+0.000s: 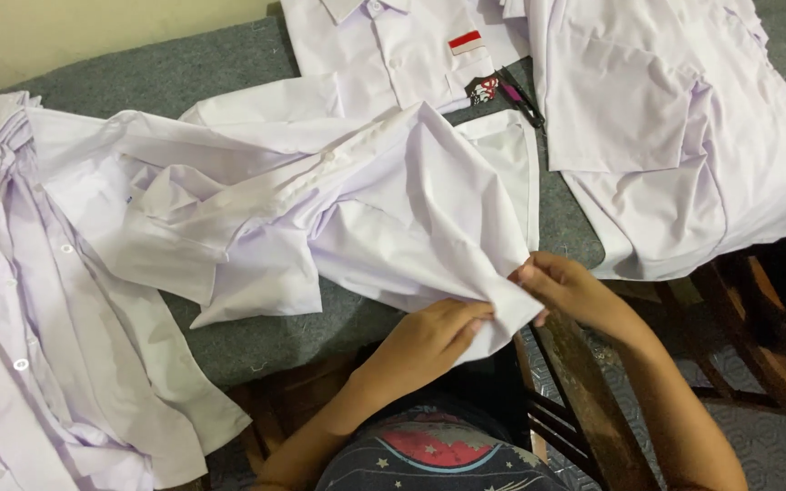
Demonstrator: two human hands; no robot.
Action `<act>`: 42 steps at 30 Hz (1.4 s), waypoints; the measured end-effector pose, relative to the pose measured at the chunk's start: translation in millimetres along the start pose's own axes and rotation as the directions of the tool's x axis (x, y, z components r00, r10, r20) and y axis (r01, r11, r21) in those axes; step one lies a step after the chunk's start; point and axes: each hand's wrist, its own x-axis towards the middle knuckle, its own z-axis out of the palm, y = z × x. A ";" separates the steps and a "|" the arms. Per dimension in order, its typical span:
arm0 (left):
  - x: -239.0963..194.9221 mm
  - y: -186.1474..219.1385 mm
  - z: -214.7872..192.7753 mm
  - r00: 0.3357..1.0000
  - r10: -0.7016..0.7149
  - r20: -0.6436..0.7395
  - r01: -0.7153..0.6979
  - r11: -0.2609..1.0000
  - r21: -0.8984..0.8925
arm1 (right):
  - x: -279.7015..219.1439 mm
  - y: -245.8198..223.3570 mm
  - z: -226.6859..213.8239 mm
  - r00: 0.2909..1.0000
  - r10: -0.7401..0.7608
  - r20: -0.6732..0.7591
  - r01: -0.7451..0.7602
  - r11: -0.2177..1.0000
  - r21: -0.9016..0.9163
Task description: The person uses small scissors to trim loose threads from the collar, cuffs, and hem of a white shirt. They repeatedly turn the shirt inside out and smooth the fabric to access different areas, then fold the shirt at the end.
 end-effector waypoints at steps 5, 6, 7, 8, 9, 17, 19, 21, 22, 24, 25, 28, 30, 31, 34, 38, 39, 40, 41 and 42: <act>-9.8 -1.4 -14.9 0.969 0.206 -0.135 -0.192 0.975 0.113 | 16.5 63.9 46.8 0.996 -0.090 0.029 0.083 0.980 0.181; -13.4 -14.3 -22.0 0.969 0.203 -0.143 -0.187 0.975 0.118 | 20.9 67.0 46.5 0.995 -0.094 0.037 0.086 0.980 0.178; -17.1 -27.1 -29.2 0.947 0.216 -0.238 -0.178 0.969 0.171 | 25.4 70.1 46.2 0.993 -0.089 0.075 0.078 0.988 0.132; -21.2 -39.9 -35.8 0.915 0.232 -0.330 -0.164 0.961 0.223 | 29.8 73.8 45.9 0.990 -0.081 0.113 0.072 0.994 0.085; -29.2 -39.1 -52.4 0.913 0.229 -0.337 -0.157 0.961 0.227 | 23.3 51.1 43.0 0.989 -0.085 0.122 0.075 0.994 0.082; -95.0 -73.3 -128.1 0.816 0.017 -0.577 0.362 0.764 0.535 | 50.1 -33.0 -5.4 0.529 -0.786 -0.320 0.624 0.616 -0.481; -107.7 -76.0 -150.2 0.759 0.116 -0.640 0.326 0.784 0.529 | 66.5 -54.2 -28.8 0.456 -0.841 -0.293 0.648 0.539 -0.539; -120.4 -71.6 -169.3 0.682 0.217 -0.698 0.290 0.796 0.531 | 79.6 -73.8 -46.6 0.372 -0.892 -0.256 0.670 0.449 -0.592; -125.4 -65.9 -176.2 0.629 0.271 -0.728 0.297 0.782 0.548 | 83.7 -82.6 -54.2 0.411 -0.868 -0.279 0.620 0.490 -0.613; -136.6 -59.5 -187.3 0.569 0.324 -0.756 0.310 0.767 0.562 | 81.9 -104.1 -57.9 0.446 -0.844 -0.298 0.569 0.525 -0.633; -142.7 -58.9 -191.3 0.531 0.358 -0.768 0.327 0.750 0.576 | 76.3 -116.5 -54.0 0.401 -0.864 -0.305 0.627 0.501 -0.596; -183.5 -75.4 -202.0 0.479 0.379 -0.792 0.353 0.743 0.569 | 28.0 -149.5 -41.3 0.488 -0.829 -0.272 0.721 0.559 -0.410; -208.2 -72.6 -202.3 0.463 0.367 -0.807 0.361 0.754 0.549 | 1.7 -140.7 -45.5 0.604 -0.772 -0.199 0.728 0.636 -0.256; -215.9 -61.5 -199.3 0.473 0.329 -0.817 0.392 0.752 0.530 | -3.4 -121.4 -53.6 0.776 -0.631 -0.017 0.604 0.750 -0.270; -224.7 -18.6 -190.4 0.565 0.176 -0.806 0.426 0.775 0.468 | -8.0 -69.0 -38.4 0.912 -0.239 0.334 0.333 0.906 -0.261; -240.6 -7.9 -189.0 0.693 -0.138 -0.708 0.486 0.814 0.317 | -12.4 -22.4 -1.5 0.718 0.139 0.682 0.047 0.968 -0.246; -241.6 -11.6 -190.3 0.695 -0.139 -0.705 0.485 0.815 0.317 | -12.8 -21.0 -6.1 0.719 0.140 0.681 0.043 0.969 -0.245; -243.1 -14.7 -191.6 0.698 -0.254 -0.669 0.547 0.792 0.270 | -13.0 -19.5 -10.1 0.709 0.077 0.701 0.127 0.964 -0.234; -244.7 -17.5 -192.8 0.690 -0.366 -0.624 0.609 0.760 0.228 | -13.6 -18.0 -14.3 0.693 0.013 0.721 0.210 0.953 -0.220; -238.6 -11.5 -194.5 0.695 -0.363 -0.621 0.605 0.761 0.232 | -9.9 -7.8 -26.8 0.697 0.011 0.717 0.209 0.953 -0.217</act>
